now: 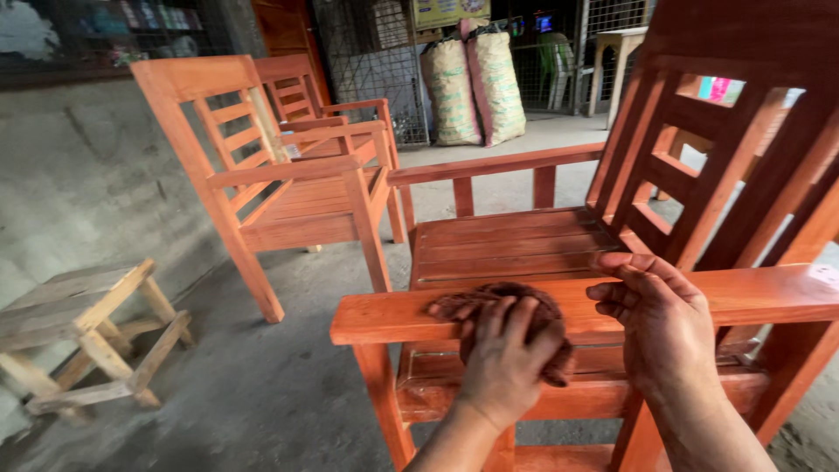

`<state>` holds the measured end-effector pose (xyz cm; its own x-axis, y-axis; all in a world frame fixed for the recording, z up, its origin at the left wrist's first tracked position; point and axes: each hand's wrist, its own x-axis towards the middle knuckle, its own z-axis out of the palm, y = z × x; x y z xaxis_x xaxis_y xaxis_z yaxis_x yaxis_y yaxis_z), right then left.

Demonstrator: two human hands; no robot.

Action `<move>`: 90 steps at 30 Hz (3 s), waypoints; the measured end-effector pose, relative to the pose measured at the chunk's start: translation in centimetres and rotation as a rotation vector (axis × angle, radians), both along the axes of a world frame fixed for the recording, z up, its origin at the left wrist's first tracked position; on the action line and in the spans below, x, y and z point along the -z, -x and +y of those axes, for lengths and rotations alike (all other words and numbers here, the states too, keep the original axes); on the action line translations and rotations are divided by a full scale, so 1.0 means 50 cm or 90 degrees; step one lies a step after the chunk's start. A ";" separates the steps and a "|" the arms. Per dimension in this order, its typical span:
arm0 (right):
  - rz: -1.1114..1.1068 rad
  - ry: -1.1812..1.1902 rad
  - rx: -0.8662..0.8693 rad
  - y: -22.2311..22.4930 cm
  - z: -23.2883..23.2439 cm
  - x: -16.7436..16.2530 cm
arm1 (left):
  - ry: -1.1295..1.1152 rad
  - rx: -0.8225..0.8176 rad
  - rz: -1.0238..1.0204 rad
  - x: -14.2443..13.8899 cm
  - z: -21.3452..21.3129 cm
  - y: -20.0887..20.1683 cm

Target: The person applies reddish-brown stain to a wooden chair using a cloth. They repeatedly dip the cloth into a container and wipe the armrest, seat, and backrest, then flip the chair to treat the underside and back. The person continues to cover the backrest slats and frame with the stain.

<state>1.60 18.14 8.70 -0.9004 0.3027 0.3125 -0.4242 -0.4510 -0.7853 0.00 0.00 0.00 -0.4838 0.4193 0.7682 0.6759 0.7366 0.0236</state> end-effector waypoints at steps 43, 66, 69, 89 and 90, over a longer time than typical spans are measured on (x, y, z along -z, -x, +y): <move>0.091 -0.067 0.167 -0.004 0.259 0.049 | 0.099 0.143 -0.082 -0.054 0.343 0.015; -0.029 -0.121 0.012 0.006 -0.089 0.030 | -0.066 -0.124 -0.031 -0.013 -0.200 -0.039; -0.028 -0.129 0.003 0.011 -0.085 0.029 | -0.097 -0.148 -0.027 -0.013 -0.224 -0.044; -0.026 -0.116 -0.037 0.028 -0.083 0.043 | -1.000 0.048 -0.143 0.021 -0.344 0.038; -0.026 -0.116 -0.034 0.030 -0.082 0.041 | -1.086 0.108 -0.146 0.005 -0.343 0.057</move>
<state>0.11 14.02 6.64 -0.9267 0.1955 0.3209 -0.3697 -0.3209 -0.8720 -2.85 -17.16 -0.24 -0.6782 -0.6742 0.2924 0.6086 -0.2923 0.7377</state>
